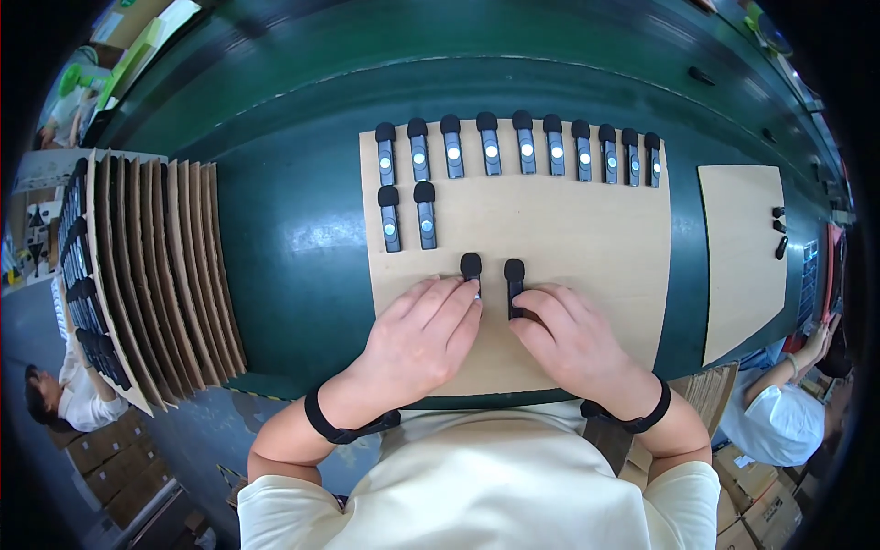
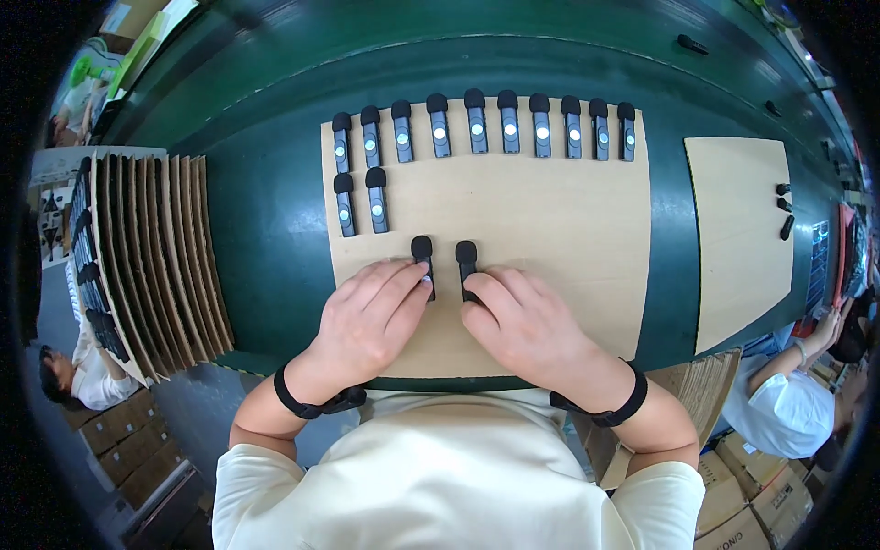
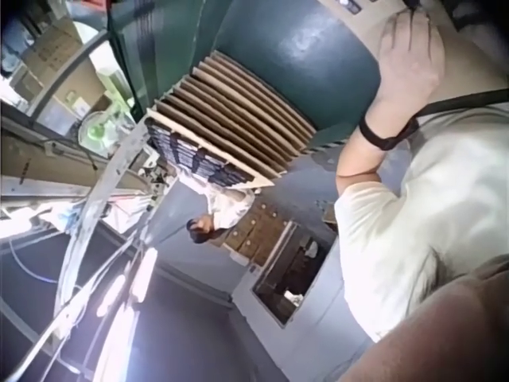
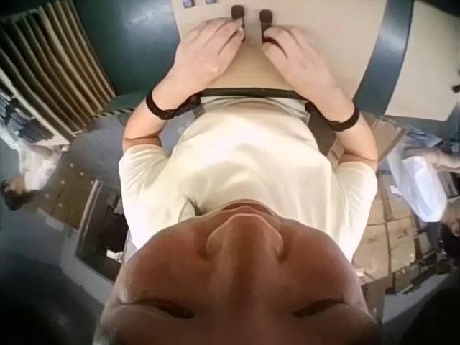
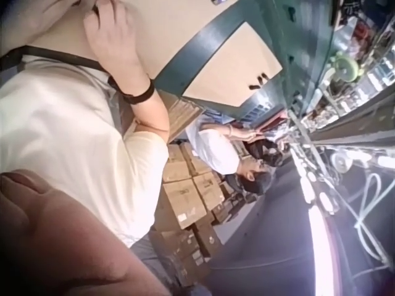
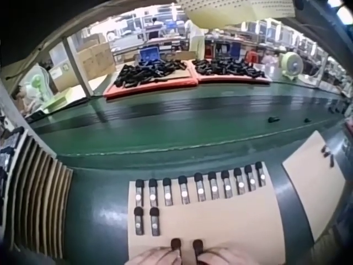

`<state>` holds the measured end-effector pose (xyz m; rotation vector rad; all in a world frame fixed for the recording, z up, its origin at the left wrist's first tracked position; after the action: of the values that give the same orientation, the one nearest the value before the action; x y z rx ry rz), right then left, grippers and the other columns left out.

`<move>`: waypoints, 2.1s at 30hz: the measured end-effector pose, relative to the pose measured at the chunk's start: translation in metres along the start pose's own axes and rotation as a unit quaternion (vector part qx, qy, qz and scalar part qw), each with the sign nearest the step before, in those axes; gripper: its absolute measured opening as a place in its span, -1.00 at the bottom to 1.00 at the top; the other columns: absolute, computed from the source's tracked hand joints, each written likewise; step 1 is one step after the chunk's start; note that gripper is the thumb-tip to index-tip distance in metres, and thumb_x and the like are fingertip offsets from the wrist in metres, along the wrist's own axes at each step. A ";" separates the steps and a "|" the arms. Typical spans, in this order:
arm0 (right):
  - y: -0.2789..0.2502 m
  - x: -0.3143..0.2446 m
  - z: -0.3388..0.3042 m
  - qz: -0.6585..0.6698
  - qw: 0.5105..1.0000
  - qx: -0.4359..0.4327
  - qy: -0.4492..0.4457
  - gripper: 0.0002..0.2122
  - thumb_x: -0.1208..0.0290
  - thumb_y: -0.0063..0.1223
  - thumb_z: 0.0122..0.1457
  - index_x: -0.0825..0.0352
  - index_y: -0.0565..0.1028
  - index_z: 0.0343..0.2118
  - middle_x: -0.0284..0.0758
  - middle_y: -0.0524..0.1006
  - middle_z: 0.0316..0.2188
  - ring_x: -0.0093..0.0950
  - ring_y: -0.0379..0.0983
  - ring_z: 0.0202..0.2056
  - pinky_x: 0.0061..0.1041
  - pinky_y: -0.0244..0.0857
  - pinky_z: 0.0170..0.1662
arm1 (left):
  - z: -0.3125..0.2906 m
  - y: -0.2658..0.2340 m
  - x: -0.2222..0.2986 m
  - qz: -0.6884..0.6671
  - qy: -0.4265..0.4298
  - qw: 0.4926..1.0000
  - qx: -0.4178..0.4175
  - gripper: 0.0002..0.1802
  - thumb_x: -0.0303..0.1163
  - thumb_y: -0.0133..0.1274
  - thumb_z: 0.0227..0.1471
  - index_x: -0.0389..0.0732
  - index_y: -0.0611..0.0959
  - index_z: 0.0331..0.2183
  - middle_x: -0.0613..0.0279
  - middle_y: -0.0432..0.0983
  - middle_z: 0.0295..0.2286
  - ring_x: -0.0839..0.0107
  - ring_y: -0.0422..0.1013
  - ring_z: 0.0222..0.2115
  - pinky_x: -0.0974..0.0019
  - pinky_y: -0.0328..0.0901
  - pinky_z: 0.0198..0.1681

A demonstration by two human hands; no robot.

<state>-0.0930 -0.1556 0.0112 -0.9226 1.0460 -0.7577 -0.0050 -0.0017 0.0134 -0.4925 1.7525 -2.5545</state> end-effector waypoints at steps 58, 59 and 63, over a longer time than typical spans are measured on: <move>-0.004 0.053 0.057 0.026 0.995 0.041 0.085 -0.55 0.51 0.29 -0.11 0.27 0.46 -0.08 -0.27 0.42 -0.13 -0.26 0.41 -0.11 -0.32 0.35 -0.09 | 0.038 -0.005 -0.057 -0.052 -0.114 0.992 0.026 -0.58 -0.47 0.30 -0.28 -0.15 0.57 -0.25 0.15 0.40 -0.10 0.15 0.33 -0.13 0.12 0.25 -0.10; -0.009 0.054 0.056 0.032 0.995 0.042 0.090 -0.55 0.52 0.29 -0.10 0.27 0.46 -0.07 -0.26 0.42 -0.13 -0.25 0.41 -0.10 -0.32 0.35 -0.09 | 0.040 -0.006 -0.057 -0.060 -0.112 0.991 0.029 -0.58 -0.47 0.30 -0.28 -0.15 0.57 -0.25 0.15 0.39 -0.10 0.14 0.33 -0.14 0.12 0.25 -0.10; -0.034 0.068 0.052 0.032 0.992 0.042 0.118 -0.57 0.52 0.28 -0.08 0.29 0.45 -0.07 -0.23 0.42 -0.11 -0.21 0.41 -0.09 -0.33 0.35 -0.07 | 0.037 -0.019 -0.052 -0.087 -0.133 0.987 0.007 -0.58 -0.48 0.32 -0.30 -0.17 0.58 -0.27 0.15 0.40 -0.10 0.16 0.34 -0.20 0.14 0.26 -0.12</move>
<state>-0.0246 -0.2151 0.0278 -0.7355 1.2348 -0.8666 0.0574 -0.0184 0.0294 -0.9757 1.6640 -2.4634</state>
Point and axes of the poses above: each hand's wrist, its own z-axis towards the middle knuckle, its own y-axis out of the palm, x = y × z, the point moved 4 cm from there along z, towards the middle knuckle
